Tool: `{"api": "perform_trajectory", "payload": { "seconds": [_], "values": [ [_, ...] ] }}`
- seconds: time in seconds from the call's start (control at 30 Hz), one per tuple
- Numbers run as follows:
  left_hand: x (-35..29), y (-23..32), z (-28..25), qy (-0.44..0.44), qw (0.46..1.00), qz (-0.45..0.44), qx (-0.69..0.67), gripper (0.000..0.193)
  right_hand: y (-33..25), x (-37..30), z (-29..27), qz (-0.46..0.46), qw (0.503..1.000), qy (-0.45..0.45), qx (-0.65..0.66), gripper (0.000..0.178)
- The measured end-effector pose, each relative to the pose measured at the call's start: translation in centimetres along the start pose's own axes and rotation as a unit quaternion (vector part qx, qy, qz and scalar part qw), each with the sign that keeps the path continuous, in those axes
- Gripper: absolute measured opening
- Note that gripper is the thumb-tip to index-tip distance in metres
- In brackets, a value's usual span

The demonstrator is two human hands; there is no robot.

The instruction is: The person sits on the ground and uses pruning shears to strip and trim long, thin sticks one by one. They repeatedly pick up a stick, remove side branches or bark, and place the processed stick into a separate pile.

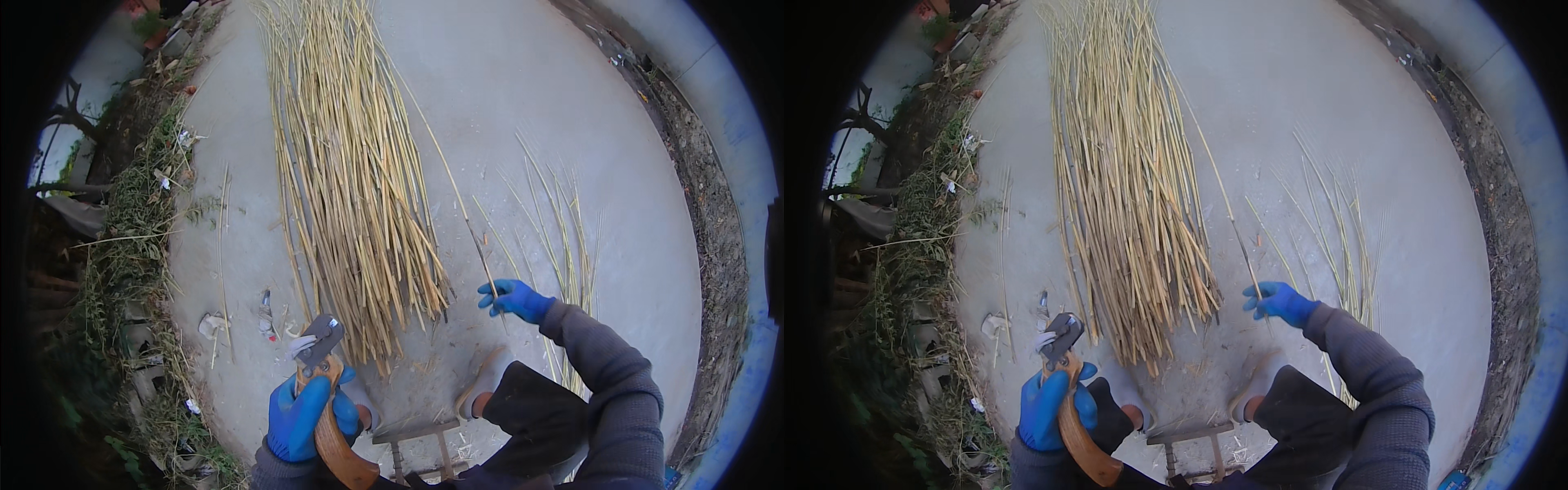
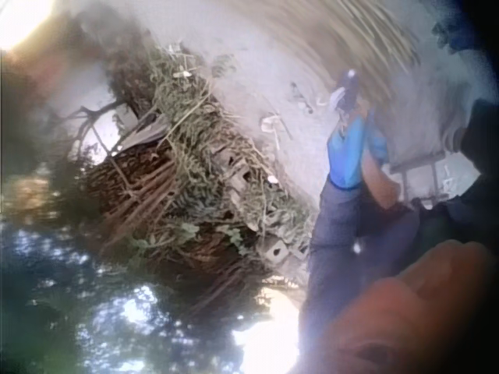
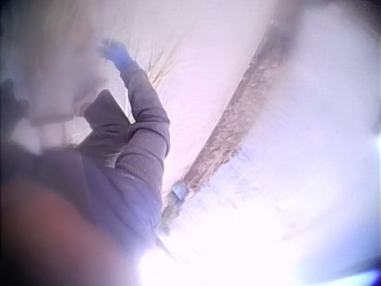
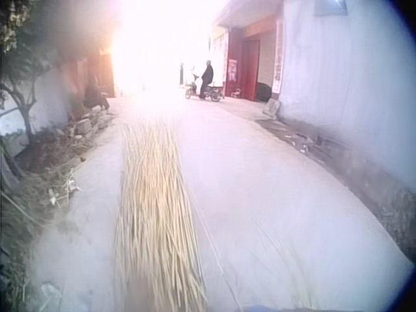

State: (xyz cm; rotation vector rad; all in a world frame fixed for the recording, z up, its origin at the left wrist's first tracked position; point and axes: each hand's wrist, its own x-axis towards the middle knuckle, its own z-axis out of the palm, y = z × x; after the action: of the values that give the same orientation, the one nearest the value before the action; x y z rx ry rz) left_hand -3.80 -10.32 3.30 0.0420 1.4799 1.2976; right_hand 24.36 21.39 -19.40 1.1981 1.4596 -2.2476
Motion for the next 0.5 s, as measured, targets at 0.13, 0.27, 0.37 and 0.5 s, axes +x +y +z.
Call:
{"api": "perform_trajectory", "payload": {
  "seconds": [0.13,0.27,0.37,0.5],
  "values": [
    [-0.4,-0.2,-0.5,-0.042,0.999,0.028,-0.017,0.042,-3.1,-14.6,8.1,0.01,0.969,-0.189,0.156,0.06],
    [-0.1,-0.7,-0.4,-0.06,0.996,0.072,0.004,0.043,-7.7,-15.4,12.4,-0.117,0.972,-0.053,0.198,0.048],
    [0.3,-1.3,-0.2,-0.064,0.992,0.108,-0.001,0.044,-10.5,-14.1,13.7,-0.256,0.964,0.012,0.07,0.042],
    [0.9,-2.2,-1.5,-0.062,0.99,0.122,-0.019,0.045,-11.0,-20.2,16.9,-0.306,0.952,0.021,0.011,0.041]
  ]
}}
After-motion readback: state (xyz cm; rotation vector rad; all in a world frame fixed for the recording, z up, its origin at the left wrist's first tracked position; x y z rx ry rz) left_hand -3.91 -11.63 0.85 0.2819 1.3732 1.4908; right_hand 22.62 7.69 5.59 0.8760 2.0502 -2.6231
